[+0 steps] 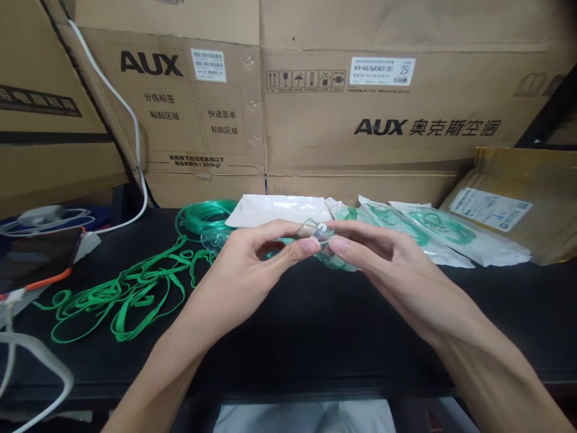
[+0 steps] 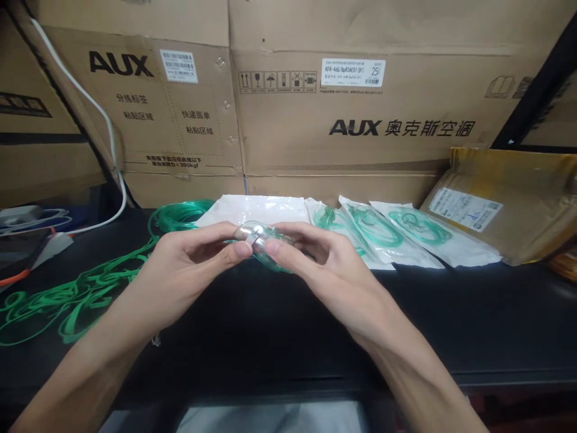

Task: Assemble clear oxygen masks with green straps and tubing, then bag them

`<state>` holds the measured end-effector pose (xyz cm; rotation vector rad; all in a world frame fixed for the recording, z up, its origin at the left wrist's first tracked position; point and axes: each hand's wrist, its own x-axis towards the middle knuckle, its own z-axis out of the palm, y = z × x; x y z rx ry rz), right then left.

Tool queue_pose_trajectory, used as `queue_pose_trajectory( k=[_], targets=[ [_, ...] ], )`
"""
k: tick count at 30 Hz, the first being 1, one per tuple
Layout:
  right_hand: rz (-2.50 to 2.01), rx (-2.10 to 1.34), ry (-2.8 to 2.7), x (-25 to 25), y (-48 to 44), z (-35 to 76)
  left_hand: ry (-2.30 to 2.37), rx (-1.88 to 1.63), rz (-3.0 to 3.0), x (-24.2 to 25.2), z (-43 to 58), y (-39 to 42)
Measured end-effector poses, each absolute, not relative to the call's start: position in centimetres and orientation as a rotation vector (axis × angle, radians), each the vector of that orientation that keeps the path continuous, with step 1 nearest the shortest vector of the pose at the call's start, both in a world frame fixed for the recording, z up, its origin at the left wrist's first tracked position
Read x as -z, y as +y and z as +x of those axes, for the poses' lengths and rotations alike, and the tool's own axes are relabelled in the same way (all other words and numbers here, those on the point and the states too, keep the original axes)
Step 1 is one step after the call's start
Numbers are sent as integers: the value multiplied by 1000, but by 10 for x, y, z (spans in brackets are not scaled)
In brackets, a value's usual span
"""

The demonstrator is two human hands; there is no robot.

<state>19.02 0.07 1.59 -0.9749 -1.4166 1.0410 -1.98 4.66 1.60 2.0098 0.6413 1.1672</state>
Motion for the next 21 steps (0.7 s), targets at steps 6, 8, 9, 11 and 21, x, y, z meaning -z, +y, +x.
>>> queue_pose_trajectory(
  k=[6, 8, 9, 11, 21],
  targets=[
    [-872, -1117, -1311, -16, 0, 187, 710, -1295, 2028, -10, -17, 48],
    [-850, -1118, -1296, -16, 0, 187, 708, -1293, 2028, -10, -17, 47],
    [-846, -1115, -1286, -15, 0, 186, 700, -1293, 2024, -10, -16, 47],
    [-837, -1110, -1267, -15, -1, 186, 680, -1297, 2012, -10, -16, 46],
    [-855, -1022, -1342, -14, -3, 185, 715, -1325, 2004, -13, -14, 43]
  ],
)
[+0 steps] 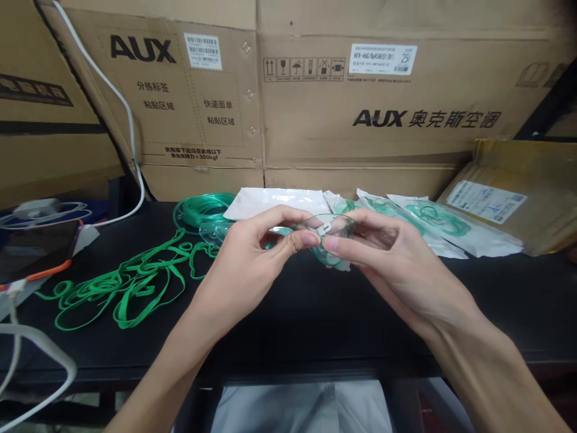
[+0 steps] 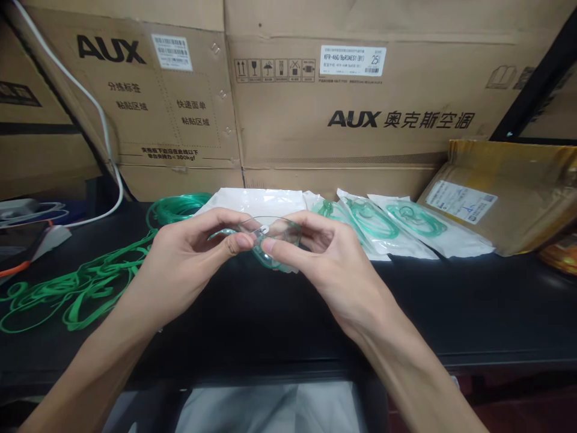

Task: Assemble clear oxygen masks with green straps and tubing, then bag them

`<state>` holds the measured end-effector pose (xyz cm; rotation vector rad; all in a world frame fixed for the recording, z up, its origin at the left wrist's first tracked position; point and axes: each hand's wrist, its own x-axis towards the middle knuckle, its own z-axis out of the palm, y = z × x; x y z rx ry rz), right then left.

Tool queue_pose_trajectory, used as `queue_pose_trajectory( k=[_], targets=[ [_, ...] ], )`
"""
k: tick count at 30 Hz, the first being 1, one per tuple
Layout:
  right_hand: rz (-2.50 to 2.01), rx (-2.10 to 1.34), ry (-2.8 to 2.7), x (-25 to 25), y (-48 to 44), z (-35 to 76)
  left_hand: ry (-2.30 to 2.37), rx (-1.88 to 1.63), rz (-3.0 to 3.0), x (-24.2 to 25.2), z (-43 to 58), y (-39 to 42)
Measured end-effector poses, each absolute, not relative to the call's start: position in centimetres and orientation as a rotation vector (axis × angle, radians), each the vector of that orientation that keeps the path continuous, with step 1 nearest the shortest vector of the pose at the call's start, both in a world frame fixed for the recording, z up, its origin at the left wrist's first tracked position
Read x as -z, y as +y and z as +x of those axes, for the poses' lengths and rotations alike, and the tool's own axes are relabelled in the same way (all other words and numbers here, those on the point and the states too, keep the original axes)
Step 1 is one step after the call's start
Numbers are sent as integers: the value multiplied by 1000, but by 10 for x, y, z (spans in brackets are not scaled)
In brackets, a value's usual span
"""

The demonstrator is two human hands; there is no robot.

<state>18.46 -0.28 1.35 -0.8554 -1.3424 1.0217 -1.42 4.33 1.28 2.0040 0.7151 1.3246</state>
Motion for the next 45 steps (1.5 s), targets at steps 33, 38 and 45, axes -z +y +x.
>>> queue_pose_trajectory(
  k=[33, 38, 45],
  targets=[
    [-1058, -793, -1658, -22, -9, 205, 739, -1151, 2163, -14, -10, 36],
    [-1056, -871, -1662, -22, -8, 207, 753, -1118, 2179, -16, -10, 34],
    [-1018, -993, -1767, -23, -7, 203, 781, -1062, 2186, -20, -17, 33]
  ],
)
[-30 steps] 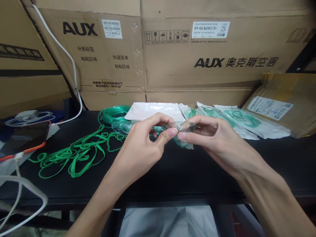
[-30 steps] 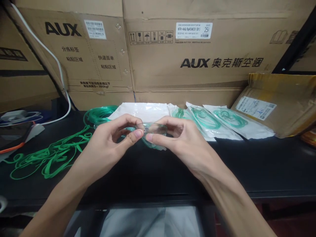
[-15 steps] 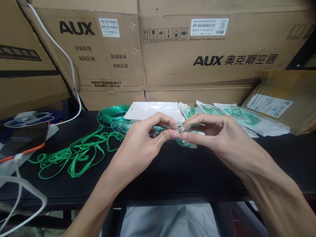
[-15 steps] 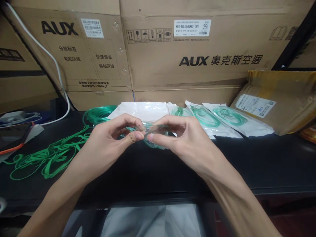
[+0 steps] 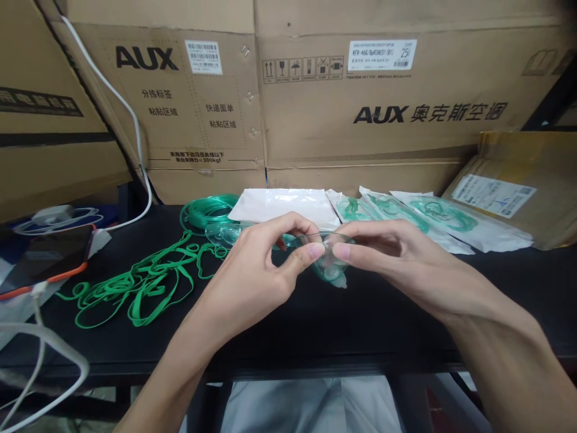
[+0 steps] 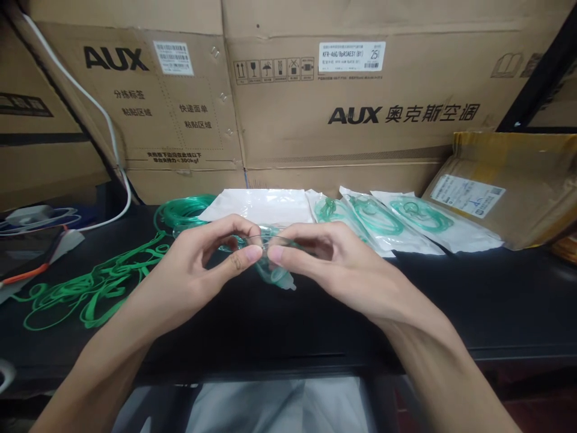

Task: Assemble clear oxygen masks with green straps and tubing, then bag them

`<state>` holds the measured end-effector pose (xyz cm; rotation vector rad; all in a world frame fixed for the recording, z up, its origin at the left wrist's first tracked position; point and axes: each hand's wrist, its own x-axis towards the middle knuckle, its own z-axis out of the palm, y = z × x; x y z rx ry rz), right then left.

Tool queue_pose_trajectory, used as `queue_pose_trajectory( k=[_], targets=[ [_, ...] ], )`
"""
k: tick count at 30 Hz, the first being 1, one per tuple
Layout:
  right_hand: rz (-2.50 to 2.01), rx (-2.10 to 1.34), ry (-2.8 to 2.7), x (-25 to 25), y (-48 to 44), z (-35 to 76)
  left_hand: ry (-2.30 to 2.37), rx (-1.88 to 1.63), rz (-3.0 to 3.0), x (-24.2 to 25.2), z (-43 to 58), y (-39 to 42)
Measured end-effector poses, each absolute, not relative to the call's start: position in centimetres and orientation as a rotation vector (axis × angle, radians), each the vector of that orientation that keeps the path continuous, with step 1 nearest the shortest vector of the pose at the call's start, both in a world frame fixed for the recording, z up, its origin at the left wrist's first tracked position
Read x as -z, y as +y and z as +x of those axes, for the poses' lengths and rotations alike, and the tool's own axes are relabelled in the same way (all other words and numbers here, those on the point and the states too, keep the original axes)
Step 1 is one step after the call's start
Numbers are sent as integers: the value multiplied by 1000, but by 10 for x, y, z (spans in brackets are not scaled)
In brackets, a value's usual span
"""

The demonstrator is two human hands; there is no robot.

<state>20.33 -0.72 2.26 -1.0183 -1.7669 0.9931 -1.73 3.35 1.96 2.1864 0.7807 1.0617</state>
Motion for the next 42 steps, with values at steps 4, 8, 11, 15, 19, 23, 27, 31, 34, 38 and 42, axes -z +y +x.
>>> queue_pose_trajectory(
  k=[4, 8, 11, 15, 19, 23, 27, 31, 34, 38, 42],
  targets=[
    [-886, -1106, -1638, -21, -6, 200, 709, -1070, 2091, -21, -16, 33],
    [-692, -1312, -1403, -20, -6, 196, 498, -1087, 1863, -19, -12, 34],
    [-608, -1363, -1336, -20, -6, 192, 397, -1059, 1707, -16, -9, 34],
    [-518, -1365, -1300, -19, -6, 186, 323, -1068, 1580, -14, -7, 35],
    [-461, -1376, -1278, -17, -6, 179, 303, -1075, 1553, -14, -8, 35],
    [-454, -1404, -1244, -17, -6, 178, 311, -1084, 1539, -16, -9, 34],
    [-446, -1413, -1200, -16, -7, 177, 311, -1095, 1524, -16, -9, 33],
    [-440, -1420, -1182, -15, -7, 175, 328, -1101, 1547, -16, -11, 34],
    [-424, -1403, -1189, -13, -5, 176, 356, -1100, 1579, -17, -12, 33],
    [-441, -1393, -1217, -12, -3, 178, 365, -1087, 1587, -18, -13, 34],
    [-463, -1389, -1232, -10, -3, 179, 358, -1066, 1604, -17, -15, 35]
  ],
)
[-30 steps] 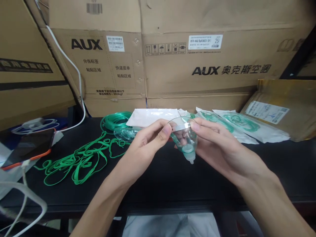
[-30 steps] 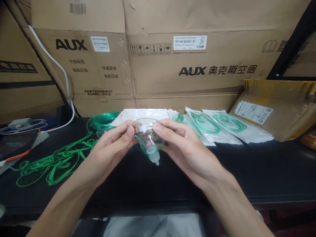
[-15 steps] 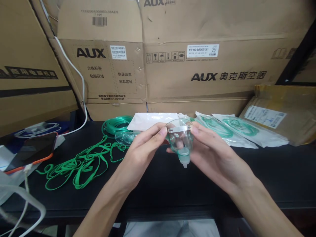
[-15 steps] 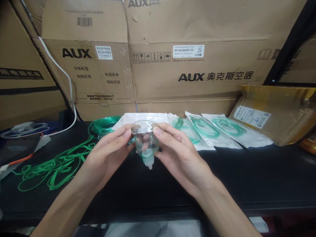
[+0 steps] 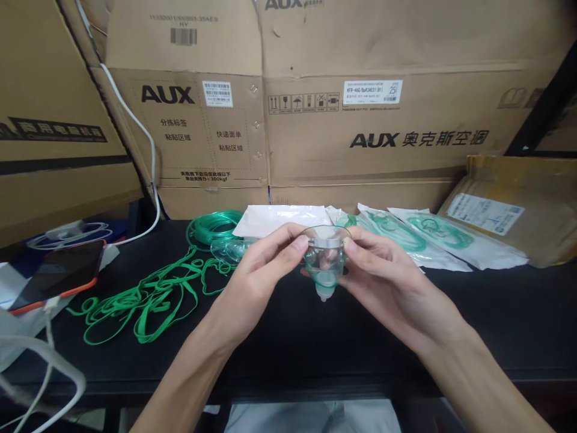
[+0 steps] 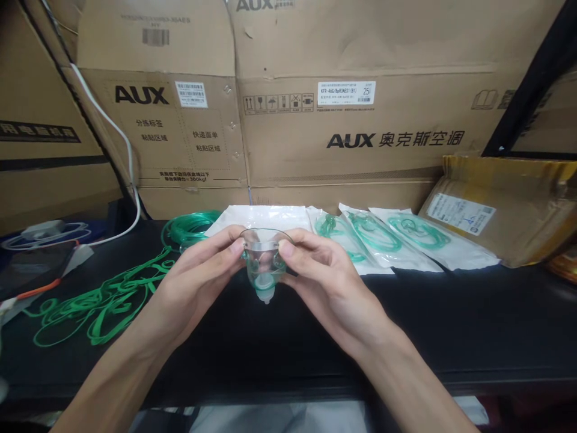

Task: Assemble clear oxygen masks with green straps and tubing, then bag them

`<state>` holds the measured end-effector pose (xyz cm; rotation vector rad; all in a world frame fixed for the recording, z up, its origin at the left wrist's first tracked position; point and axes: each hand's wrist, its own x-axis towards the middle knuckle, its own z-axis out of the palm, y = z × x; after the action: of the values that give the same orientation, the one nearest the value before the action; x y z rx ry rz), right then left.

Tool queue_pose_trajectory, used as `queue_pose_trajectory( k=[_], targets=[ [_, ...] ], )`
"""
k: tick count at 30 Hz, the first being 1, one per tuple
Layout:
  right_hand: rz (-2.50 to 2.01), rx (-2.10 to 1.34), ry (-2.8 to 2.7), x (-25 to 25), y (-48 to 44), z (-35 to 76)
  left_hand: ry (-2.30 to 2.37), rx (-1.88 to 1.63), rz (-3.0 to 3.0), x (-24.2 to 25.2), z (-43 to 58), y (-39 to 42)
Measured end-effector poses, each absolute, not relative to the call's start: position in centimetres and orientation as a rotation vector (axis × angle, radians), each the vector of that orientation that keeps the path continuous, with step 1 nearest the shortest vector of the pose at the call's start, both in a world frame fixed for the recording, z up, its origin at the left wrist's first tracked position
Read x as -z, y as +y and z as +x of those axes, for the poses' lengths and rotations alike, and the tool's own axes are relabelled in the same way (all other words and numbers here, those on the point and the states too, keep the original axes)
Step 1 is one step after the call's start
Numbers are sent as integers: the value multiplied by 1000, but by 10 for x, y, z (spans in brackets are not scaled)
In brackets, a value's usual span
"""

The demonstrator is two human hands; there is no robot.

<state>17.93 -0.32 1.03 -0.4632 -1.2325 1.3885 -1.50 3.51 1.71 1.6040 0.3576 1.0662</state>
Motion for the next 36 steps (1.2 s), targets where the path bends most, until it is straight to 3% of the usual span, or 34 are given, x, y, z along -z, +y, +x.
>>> queue_pose_trajectory(
  k=[24, 36],
  targets=[
    [-437, -1389, -1393, -6, 2, 189, 342, -948, 1959, -22, -37, 42],
    [-694, -1023, -1713, -17, -11, 193, 470, -978, 2108, -25, -35, 31]
  ],
)
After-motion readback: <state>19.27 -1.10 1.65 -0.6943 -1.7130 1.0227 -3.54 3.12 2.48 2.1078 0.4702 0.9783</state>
